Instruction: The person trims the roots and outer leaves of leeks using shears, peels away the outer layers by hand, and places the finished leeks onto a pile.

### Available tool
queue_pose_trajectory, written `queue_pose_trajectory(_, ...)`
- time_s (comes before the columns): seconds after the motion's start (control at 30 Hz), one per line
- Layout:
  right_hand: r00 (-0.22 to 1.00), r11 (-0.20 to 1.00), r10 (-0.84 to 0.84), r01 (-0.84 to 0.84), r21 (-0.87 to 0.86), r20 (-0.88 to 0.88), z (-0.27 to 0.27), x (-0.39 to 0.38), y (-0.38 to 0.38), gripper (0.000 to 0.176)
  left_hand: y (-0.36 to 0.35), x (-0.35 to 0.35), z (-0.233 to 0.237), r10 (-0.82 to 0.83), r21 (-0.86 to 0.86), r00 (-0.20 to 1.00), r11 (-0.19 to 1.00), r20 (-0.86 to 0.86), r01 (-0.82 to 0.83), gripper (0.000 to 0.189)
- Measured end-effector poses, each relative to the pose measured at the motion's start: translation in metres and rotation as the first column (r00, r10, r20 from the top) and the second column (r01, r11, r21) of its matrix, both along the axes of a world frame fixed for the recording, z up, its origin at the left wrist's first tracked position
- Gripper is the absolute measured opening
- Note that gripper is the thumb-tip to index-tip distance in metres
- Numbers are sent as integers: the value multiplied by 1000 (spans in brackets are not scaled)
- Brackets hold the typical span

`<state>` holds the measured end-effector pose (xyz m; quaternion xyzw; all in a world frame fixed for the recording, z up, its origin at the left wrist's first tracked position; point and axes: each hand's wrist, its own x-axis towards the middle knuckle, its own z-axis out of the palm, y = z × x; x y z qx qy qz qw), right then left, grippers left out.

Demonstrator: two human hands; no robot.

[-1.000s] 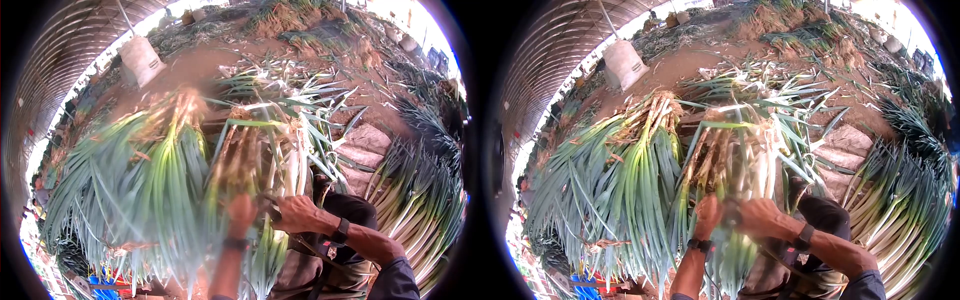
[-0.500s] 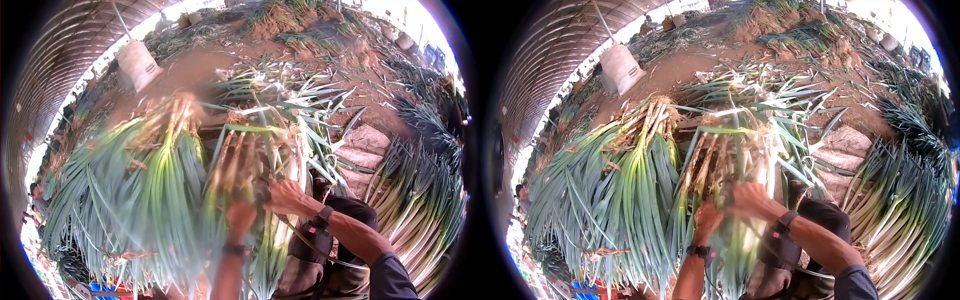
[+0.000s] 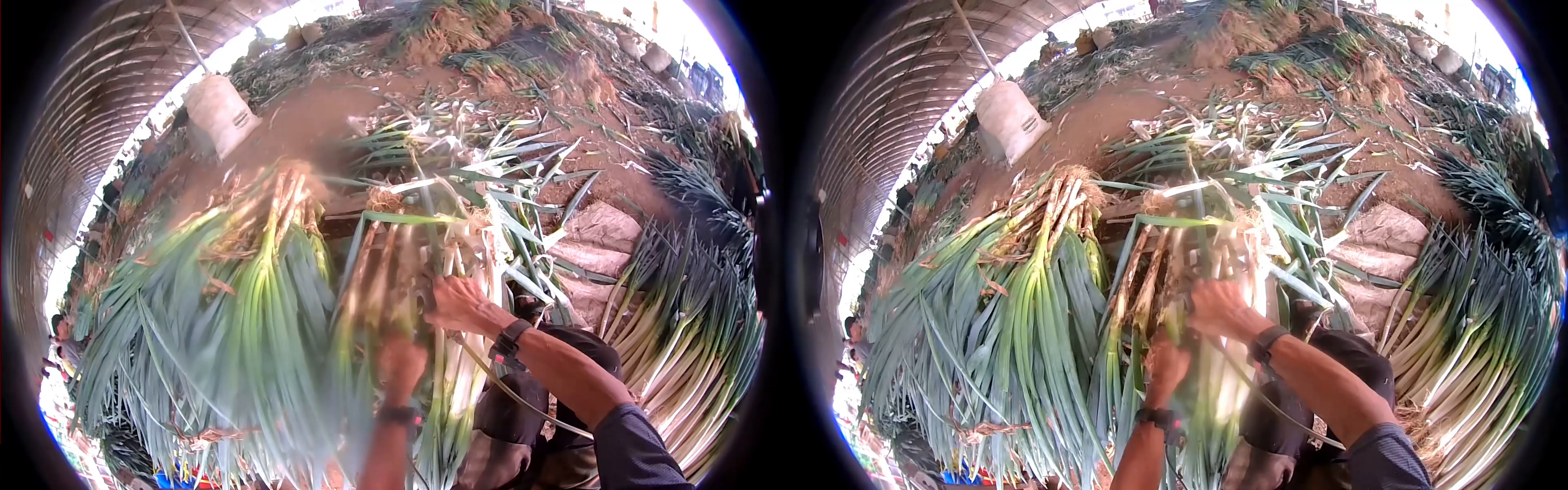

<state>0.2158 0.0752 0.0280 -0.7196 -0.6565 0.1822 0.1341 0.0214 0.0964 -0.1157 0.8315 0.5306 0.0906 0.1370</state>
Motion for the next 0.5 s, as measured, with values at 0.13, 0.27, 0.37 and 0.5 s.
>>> queue_pose_trajectory(0.13, 1000, 1000, -14, 14, 5, -19, -2, 11, 14, 68, 12, 8, 35, 145, -397, 988, 911, 58, -110, 56)
queue_pose_trajectory(0.27, 1000, 1000, -4, 3, 15, 20, 6, 14, 12, 67, 24, -11, 20, 126, -403, 964, 915, 236, -21, 58)
queue_pose_trajectory(0.37, 996, 994, 86, -88, -70, -30, 51, 9, -17, 68, 20, -23, 51, 131, -481, 941, 876, 313, 38, 60)
queue_pose_trajectory(0.5, 957, 954, 213, -247, -170, -199, 103, -6, -79, 65, 17, -33, 47, 65, -380, 985, 925, 162, 1, 56)
